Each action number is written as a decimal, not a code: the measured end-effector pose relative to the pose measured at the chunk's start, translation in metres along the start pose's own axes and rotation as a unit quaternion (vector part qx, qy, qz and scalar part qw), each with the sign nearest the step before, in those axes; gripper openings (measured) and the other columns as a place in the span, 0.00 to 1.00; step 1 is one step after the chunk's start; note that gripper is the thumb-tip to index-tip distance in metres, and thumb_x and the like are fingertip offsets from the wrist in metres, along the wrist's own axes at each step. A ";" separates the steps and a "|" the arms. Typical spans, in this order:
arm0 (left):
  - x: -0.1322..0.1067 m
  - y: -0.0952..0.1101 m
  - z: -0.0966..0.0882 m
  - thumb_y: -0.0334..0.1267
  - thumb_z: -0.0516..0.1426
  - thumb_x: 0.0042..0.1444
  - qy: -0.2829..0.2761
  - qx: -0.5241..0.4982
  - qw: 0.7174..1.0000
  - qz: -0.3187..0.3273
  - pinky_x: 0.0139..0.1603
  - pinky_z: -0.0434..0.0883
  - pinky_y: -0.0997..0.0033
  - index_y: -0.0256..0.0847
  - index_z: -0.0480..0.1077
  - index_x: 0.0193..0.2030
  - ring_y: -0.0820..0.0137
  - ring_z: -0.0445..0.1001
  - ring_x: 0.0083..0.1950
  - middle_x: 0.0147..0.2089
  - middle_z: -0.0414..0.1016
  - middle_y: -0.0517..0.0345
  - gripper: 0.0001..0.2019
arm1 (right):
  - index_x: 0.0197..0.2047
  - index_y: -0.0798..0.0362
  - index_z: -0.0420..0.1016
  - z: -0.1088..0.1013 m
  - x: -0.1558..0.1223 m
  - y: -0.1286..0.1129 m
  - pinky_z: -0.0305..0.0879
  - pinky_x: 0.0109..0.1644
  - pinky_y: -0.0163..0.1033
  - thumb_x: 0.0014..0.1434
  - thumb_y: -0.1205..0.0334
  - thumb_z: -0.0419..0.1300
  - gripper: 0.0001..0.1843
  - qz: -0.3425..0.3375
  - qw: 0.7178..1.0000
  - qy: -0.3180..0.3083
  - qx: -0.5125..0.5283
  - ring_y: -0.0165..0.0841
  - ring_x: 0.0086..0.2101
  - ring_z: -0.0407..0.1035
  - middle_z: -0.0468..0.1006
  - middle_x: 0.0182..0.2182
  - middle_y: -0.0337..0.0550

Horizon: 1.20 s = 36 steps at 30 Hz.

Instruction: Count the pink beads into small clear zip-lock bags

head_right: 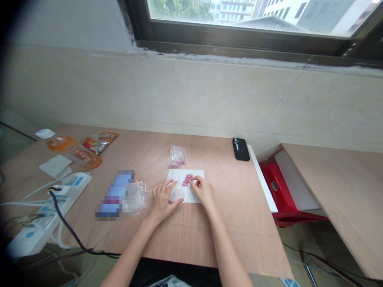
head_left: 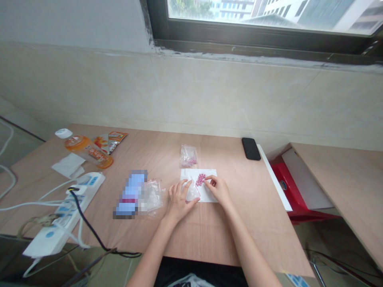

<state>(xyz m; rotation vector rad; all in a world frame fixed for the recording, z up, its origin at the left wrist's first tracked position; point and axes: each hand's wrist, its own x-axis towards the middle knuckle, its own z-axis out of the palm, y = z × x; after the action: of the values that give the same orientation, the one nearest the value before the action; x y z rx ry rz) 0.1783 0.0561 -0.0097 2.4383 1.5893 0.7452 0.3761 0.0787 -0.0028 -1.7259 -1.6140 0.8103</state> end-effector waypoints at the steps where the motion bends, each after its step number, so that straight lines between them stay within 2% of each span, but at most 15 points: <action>1: 0.001 0.000 0.001 0.51 0.57 0.52 -0.002 -0.003 1.000 0.003 0.56 0.56 0.55 0.46 0.59 0.60 0.57 0.63 0.57 0.58 0.65 0.49 0.30 | 0.37 0.53 0.77 0.000 -0.001 -0.001 0.55 0.28 0.32 0.56 0.55 0.57 0.12 -0.009 0.999 -0.009 0.029 0.29 0.23 0.64 0.72 0.21 0.38; 4: 0.004 0.000 0.003 0.51 0.57 0.53 -0.007 -0.012 1.000 0.004 0.57 0.56 0.55 0.46 0.58 0.61 0.57 0.62 0.58 0.59 0.64 0.48 0.29 | 0.36 0.54 0.77 0.002 -0.004 -0.006 0.55 0.27 0.32 0.56 0.54 0.58 0.13 -0.041 0.993 -0.051 0.101 0.28 0.23 0.62 0.74 0.24 0.39; 7: 0.007 0.000 0.006 0.50 0.57 0.53 -0.009 -0.014 1.000 -0.004 0.57 0.56 0.55 0.46 0.59 0.60 0.58 0.62 0.58 0.59 0.64 0.48 0.29 | 0.37 0.54 0.77 0.005 -0.005 -0.006 0.56 0.28 0.31 0.56 0.54 0.58 0.13 -0.060 0.986 -0.081 0.132 0.27 0.24 0.61 0.75 0.27 0.39; 10: 0.007 0.000 0.007 0.50 0.57 0.53 -0.011 -0.014 1.000 -0.007 0.57 0.56 0.54 0.46 0.59 0.60 0.58 0.62 0.58 0.59 0.64 0.48 0.29 | 0.37 0.54 0.77 0.006 -0.004 -0.002 0.56 0.28 0.32 0.56 0.54 0.57 0.14 -0.045 0.990 -0.068 0.113 0.27 0.24 0.62 0.75 0.26 0.39; 15: 0.004 -0.001 0.006 0.50 0.57 0.53 -0.014 -0.019 1.000 0.000 0.58 0.55 0.53 0.46 0.59 0.60 0.58 0.63 0.57 0.59 0.65 0.48 0.29 | 0.40 0.52 0.76 0.004 -0.001 0.002 0.56 0.28 0.31 0.56 0.58 0.54 0.13 0.012 0.999 -0.036 0.007 0.29 0.23 0.65 0.73 0.22 0.37; 21: 0.005 0.000 0.004 0.50 0.58 0.52 -0.013 -0.017 1.000 -0.007 0.58 0.55 0.54 0.45 0.60 0.60 0.58 0.63 0.57 0.58 0.66 0.48 0.29 | 0.38 0.51 0.76 0.006 0.001 0.000 0.54 0.28 0.31 0.56 0.59 0.54 0.11 0.007 0.997 -0.009 -0.073 0.29 0.24 0.66 0.75 0.23 0.38; 30: 0.007 0.001 0.004 0.51 0.58 0.52 -0.014 -0.018 1.000 -0.014 0.57 0.55 0.55 0.45 0.59 0.60 0.58 0.63 0.58 0.58 0.65 0.49 0.30 | 0.37 0.51 0.75 0.007 -0.002 0.001 0.53 0.27 0.31 0.57 0.58 0.54 0.11 0.009 0.998 -0.006 -0.065 0.28 0.23 0.65 0.72 0.21 0.37; 36: 0.007 0.001 0.004 0.51 0.58 0.52 -0.012 -0.021 1.000 -0.010 0.57 0.55 0.54 0.46 0.58 0.60 0.57 0.63 0.57 0.58 0.66 0.48 0.30 | 0.39 0.52 0.76 0.005 -0.007 -0.001 0.56 0.28 0.31 0.56 0.56 0.55 0.13 0.006 0.999 -0.029 0.017 0.29 0.23 0.64 0.71 0.21 0.37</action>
<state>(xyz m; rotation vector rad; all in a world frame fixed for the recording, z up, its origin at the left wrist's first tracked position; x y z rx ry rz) 0.1827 0.0623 -0.0106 2.3886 1.5705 0.7351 0.3713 0.0718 -0.0052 -1.7046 -1.6189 0.8959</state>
